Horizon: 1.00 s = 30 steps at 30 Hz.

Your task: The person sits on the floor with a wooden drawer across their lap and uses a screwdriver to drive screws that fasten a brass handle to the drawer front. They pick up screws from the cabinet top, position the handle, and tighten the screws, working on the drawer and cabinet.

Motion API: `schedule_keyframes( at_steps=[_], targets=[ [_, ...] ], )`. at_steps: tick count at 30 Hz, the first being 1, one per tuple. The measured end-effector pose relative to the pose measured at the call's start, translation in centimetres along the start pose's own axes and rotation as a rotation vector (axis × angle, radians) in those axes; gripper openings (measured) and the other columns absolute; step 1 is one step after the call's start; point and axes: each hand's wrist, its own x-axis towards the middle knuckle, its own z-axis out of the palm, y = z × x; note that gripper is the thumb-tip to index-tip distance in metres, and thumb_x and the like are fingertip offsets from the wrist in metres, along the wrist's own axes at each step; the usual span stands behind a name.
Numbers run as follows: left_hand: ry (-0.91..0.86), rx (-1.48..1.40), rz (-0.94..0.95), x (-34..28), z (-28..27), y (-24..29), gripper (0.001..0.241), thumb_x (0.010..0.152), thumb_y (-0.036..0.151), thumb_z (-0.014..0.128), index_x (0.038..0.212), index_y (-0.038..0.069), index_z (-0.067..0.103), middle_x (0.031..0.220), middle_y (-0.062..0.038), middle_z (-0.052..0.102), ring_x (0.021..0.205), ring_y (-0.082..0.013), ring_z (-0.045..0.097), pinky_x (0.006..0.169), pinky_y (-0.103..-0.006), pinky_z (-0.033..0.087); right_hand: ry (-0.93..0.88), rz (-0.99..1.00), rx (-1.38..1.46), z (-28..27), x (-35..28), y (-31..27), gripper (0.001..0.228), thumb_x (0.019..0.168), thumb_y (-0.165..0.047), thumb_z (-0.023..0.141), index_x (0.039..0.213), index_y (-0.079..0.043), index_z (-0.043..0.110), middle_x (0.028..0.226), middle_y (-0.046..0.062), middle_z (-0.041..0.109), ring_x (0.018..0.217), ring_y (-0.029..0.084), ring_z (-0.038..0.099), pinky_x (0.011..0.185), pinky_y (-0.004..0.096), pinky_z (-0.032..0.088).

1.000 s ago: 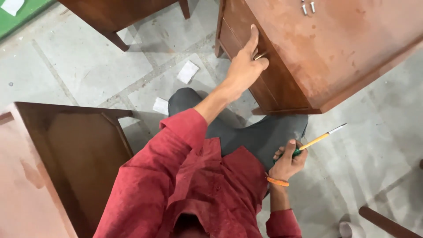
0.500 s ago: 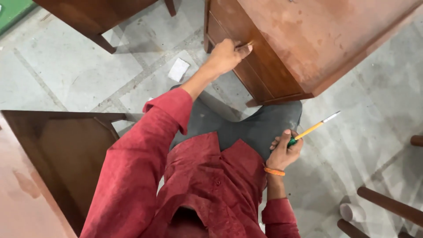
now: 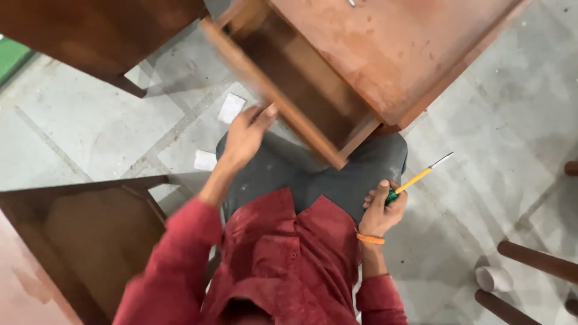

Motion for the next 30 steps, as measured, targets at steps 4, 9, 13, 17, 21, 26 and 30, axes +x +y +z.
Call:
schedule_keyframes(
  at_steps=[4, 9, 13, 17, 21, 26, 30],
  targets=[
    [0.123, -0.361, -0.014, -3.8, -0.3, -3.6, 0.037, 0.107, 0.031, 0.056, 0.110, -0.004, 0.068, 0.093, -0.005, 0.069, 0.089, -0.0139, 0.063, 0.086, -0.0297, 0.052, 0.003, 0.019, 0.000, -0.3, 1.1, 0.1, 0.031, 0.106, -0.030, 0.066, 0.112, -0.001, 0.057, 0.075, 0.004, 0.059, 0.058, 0.007, 0.053, 0.051, 0.023, 0.044],
    [0.148, -0.418, -0.002, -2.2, 1.0, -2.8, 0.038, 0.104, 0.032, 0.056, 0.112, -0.004, 0.066, 0.098, -0.003, 0.072, 0.091, -0.0132, 0.066, 0.087, -0.0297, 0.053, -0.036, 0.015, 0.002, -0.4, 1.7, 0.5, 0.032, 0.105, -0.031, 0.067, 0.112, -0.001, 0.058, 0.075, 0.004, 0.060, 0.058, 0.008, 0.053, 0.051, 0.023, 0.044],
    [0.080, -0.488, 0.060, 3.2, 4.7, -0.7, 0.043, 0.106, 0.036, 0.058, 0.109, -0.006, 0.066, 0.094, -0.005, 0.068, 0.088, -0.0131, 0.064, 0.086, -0.0302, 0.054, -0.027, 0.058, 0.031, -0.9, 2.3, 0.9, 0.034, 0.102, -0.032, 0.068, 0.115, -0.002, 0.058, 0.074, 0.003, 0.061, 0.058, 0.007, 0.055, 0.051, 0.023, 0.045],
    [0.033, -0.595, 0.057, 8.0, 7.2, 2.2, 0.043, 0.102, 0.038, 0.063, 0.113, -0.004, 0.064, 0.096, -0.004, 0.067, 0.085, -0.0127, 0.062, 0.079, -0.0302, 0.055, -0.008, 0.098, -0.008, -1.0, 2.2, 1.1, 0.035, 0.101, -0.032, 0.069, 0.114, -0.001, 0.060, 0.074, 0.004, 0.063, 0.057, 0.008, 0.057, 0.050, 0.024, 0.047],
    [-0.008, -0.459, -0.020, 9.8, 6.8, 3.9, 0.043, 0.099, 0.041, 0.062, 0.110, 0.000, 0.066, 0.094, -0.003, 0.071, 0.084, -0.0115, 0.069, 0.077, -0.0274, 0.058, -0.026, 0.060, -0.021, -1.1, 2.1, 1.2, 0.034, 0.103, -0.032, 0.068, 0.114, -0.001, 0.061, 0.074, 0.004, 0.063, 0.058, 0.008, 0.058, 0.052, 0.023, 0.047],
    [-0.111, -0.396, 0.057, 10.0, 5.8, 3.4, 0.043, 0.099, 0.041, 0.064, 0.107, -0.001, 0.068, 0.097, -0.002, 0.071, 0.084, -0.0106, 0.064, 0.075, -0.0276, 0.054, -0.025, 0.086, 0.001, -1.1, 2.2, 1.3, 0.034, 0.102, -0.031, 0.069, 0.116, -0.002, 0.060, 0.074, 0.004, 0.062, 0.058, 0.008, 0.057, 0.052, 0.023, 0.047],
    [-0.126, -0.396, 0.022, 9.6, 5.3, 3.9, 0.039, 0.099, 0.039, 0.064, 0.106, 0.001, 0.068, 0.095, -0.002, 0.071, 0.085, -0.0103, 0.066, 0.077, -0.0280, 0.054, -0.054, 0.062, -0.035, -1.1, 1.9, 0.8, 0.033, 0.103, -0.031, 0.068, 0.116, -0.002, 0.060, 0.074, 0.004, 0.062, 0.058, 0.008, 0.057, 0.052, 0.023, 0.047]
  ],
)
